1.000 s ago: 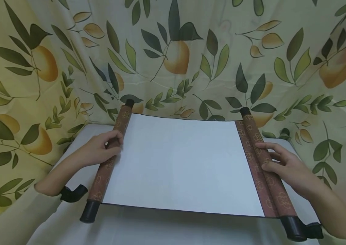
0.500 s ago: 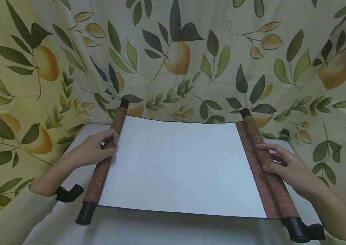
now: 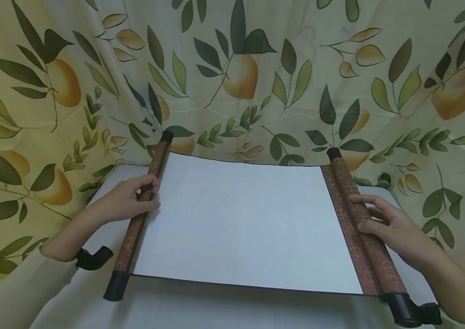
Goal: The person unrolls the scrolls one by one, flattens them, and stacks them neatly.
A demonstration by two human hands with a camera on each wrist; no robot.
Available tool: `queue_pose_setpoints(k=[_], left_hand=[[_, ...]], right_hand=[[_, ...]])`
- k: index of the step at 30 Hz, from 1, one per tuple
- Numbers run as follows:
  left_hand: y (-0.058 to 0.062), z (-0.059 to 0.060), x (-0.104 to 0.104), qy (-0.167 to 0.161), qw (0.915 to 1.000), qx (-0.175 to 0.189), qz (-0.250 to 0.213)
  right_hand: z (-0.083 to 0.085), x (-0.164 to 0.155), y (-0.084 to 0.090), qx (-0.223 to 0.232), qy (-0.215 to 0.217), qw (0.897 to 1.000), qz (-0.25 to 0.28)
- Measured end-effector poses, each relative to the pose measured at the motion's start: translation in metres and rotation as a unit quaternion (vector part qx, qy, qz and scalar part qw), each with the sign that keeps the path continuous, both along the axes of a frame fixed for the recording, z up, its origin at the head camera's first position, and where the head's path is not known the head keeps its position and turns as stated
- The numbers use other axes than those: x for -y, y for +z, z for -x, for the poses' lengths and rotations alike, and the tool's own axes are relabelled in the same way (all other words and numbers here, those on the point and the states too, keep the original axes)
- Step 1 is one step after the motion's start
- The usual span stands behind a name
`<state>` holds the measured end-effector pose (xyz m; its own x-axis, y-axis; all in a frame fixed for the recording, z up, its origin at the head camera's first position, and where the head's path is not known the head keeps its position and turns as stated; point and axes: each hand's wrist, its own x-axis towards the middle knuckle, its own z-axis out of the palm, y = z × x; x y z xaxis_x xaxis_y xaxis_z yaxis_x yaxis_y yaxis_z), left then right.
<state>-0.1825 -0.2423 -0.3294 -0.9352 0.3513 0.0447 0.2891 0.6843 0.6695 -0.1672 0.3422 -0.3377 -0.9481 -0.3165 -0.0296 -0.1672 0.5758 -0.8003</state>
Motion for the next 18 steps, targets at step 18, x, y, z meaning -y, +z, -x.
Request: queue_pose_setpoints(k=[18], left_hand=[[0.0029, -0.0022, 0.0073, -0.005, 0.9999, -0.011, 0.010]], right_hand=[[-0.0010, -0.0021, -0.0048, 0.001, -0.007, 1.000, -0.019]])
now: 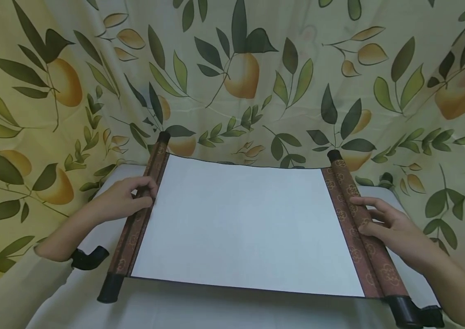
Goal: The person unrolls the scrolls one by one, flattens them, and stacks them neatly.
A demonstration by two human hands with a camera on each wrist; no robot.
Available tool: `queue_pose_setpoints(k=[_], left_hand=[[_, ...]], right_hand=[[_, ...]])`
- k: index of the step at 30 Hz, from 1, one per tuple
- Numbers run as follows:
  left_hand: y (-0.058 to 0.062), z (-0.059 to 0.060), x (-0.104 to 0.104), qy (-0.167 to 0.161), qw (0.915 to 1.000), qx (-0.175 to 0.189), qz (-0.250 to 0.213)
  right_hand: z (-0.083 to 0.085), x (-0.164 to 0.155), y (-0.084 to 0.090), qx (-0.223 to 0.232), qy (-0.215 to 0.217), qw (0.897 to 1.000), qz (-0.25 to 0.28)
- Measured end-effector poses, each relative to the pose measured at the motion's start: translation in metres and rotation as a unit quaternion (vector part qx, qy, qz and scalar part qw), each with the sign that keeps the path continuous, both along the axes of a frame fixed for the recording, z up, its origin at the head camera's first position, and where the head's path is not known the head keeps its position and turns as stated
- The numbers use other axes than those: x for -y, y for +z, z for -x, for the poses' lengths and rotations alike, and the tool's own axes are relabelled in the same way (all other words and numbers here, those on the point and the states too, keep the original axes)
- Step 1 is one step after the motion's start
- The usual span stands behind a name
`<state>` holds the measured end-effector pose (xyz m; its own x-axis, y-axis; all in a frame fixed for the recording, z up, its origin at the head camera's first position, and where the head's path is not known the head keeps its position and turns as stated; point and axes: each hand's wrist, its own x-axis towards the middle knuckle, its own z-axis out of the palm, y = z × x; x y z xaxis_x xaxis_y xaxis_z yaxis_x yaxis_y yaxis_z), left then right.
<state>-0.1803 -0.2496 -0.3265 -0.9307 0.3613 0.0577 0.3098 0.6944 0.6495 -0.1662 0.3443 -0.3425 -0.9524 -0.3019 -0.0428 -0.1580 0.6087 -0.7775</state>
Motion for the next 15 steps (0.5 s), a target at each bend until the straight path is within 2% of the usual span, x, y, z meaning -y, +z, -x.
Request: queue_pose_setpoints(k=[15], left_hand=[[-0.0030, 0.0001, 0.0042, 0.003, 1.0000, 0.002, -0.003]], right_hand=[[-0.0051, -0.0057, -0.0019, 0.008, -0.011, 1.000, -0.018]])
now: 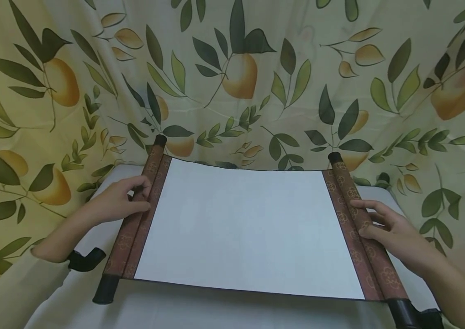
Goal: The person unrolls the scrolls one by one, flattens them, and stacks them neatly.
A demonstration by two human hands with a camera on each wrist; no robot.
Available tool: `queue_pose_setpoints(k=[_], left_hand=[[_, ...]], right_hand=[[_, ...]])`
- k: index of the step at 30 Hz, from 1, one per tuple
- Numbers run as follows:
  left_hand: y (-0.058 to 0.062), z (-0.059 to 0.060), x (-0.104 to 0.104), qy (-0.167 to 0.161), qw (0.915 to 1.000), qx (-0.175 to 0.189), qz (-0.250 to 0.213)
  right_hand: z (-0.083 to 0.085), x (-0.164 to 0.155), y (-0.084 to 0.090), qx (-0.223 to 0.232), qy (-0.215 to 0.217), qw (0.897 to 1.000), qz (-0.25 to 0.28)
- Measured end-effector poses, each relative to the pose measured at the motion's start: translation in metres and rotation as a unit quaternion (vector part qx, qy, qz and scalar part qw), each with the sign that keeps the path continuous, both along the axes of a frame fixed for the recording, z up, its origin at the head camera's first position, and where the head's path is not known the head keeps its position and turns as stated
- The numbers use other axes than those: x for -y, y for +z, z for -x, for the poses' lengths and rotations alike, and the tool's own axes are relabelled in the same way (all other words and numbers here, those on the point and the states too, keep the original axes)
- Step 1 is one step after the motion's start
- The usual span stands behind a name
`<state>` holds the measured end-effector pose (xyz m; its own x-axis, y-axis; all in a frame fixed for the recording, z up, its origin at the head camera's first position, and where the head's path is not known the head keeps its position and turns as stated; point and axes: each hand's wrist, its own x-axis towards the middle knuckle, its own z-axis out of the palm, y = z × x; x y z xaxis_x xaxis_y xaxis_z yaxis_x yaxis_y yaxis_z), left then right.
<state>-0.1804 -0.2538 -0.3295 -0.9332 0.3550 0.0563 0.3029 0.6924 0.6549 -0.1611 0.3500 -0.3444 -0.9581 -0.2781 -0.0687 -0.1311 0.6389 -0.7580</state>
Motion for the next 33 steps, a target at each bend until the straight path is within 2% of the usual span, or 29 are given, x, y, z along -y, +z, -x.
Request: queue_pose_setpoints(k=[8, 14, 22, 29, 33], left_hand=[[-0.002, -0.002, 0.002, 0.005, 1.0000, 0.004, -0.003], [-0.025, 0.003, 0.006, -0.002, 0.9997, 0.018, -0.014], [-0.047, 0.006, 0.008, -0.009, 0.9990, 0.034, -0.029], [-0.068, 0.010, 0.015, 0.006, 0.9971, 0.071, -0.027], [-0.076, 0.013, 0.020, 0.007, 0.9963, 0.079, -0.033]], right_hand=[[-0.004, 0.002, -0.007, 0.019, -0.006, 1.000, 0.012], [-0.005, 0.002, -0.018, 0.020, -0.007, 1.000, 0.015], [-0.005, 0.007, -0.033, 0.020, -0.009, 1.000, 0.015], [0.000, 0.019, -0.055, 0.053, -0.029, 0.998, 0.023], [0.005, 0.024, -0.064, 0.070, -0.033, 0.997, 0.026]])
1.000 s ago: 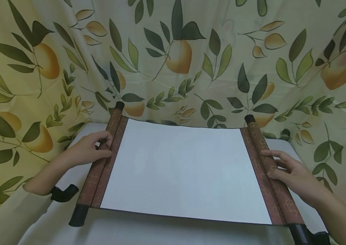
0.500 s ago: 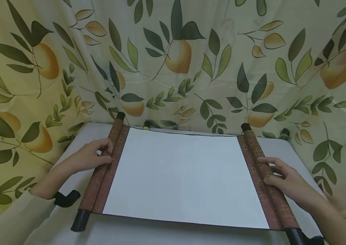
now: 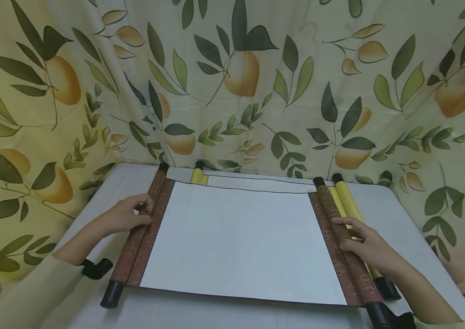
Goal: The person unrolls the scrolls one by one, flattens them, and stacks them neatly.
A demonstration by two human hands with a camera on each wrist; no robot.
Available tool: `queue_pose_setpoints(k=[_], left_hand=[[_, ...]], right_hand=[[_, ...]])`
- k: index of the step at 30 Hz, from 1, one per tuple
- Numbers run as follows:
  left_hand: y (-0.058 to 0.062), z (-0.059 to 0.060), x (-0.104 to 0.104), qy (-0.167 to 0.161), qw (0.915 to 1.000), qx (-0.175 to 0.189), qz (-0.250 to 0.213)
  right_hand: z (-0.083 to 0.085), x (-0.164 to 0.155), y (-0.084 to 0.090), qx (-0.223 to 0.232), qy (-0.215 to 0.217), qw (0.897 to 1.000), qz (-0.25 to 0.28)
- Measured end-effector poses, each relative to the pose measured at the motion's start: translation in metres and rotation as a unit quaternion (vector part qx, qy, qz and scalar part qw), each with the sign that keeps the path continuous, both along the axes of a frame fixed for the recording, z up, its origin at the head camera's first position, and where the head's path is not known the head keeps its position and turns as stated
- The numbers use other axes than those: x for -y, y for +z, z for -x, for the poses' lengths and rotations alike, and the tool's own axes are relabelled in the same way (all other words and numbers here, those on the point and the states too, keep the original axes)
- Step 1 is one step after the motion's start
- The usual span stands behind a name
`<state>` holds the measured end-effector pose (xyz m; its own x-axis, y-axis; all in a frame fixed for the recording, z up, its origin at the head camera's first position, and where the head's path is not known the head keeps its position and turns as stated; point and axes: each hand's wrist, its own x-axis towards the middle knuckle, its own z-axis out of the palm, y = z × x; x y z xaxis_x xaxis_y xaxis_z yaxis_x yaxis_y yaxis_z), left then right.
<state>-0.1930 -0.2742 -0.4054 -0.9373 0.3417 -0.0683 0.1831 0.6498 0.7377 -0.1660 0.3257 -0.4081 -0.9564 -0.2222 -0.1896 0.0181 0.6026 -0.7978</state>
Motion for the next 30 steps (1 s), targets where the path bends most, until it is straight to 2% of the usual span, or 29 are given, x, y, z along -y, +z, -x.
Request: queue_pose_setpoints(k=[6, 15, 23, 30], left_hand=[[-0.005, 0.009, 0.001, -0.005, 0.9998, -0.007, -0.018], [-0.011, 0.032, -0.003, 0.017, 0.9991, -0.038, 0.007], [-0.011, 0.048, -0.010, 0.021, 0.9996, -0.014, 0.015], [-0.014, 0.060, -0.016, 0.035, 0.9976, -0.030, 0.050]], right_hand=[[0.011, 0.001, -0.007, 0.002, 0.006, 1.000, 0.012], [0.034, -0.004, -0.014, 0.027, 0.000, 0.999, 0.032], [0.046, -0.004, -0.017, 0.024, 0.006, 1.000, -0.018], [0.058, -0.004, -0.018, 0.013, 0.013, 1.000, -0.021]])
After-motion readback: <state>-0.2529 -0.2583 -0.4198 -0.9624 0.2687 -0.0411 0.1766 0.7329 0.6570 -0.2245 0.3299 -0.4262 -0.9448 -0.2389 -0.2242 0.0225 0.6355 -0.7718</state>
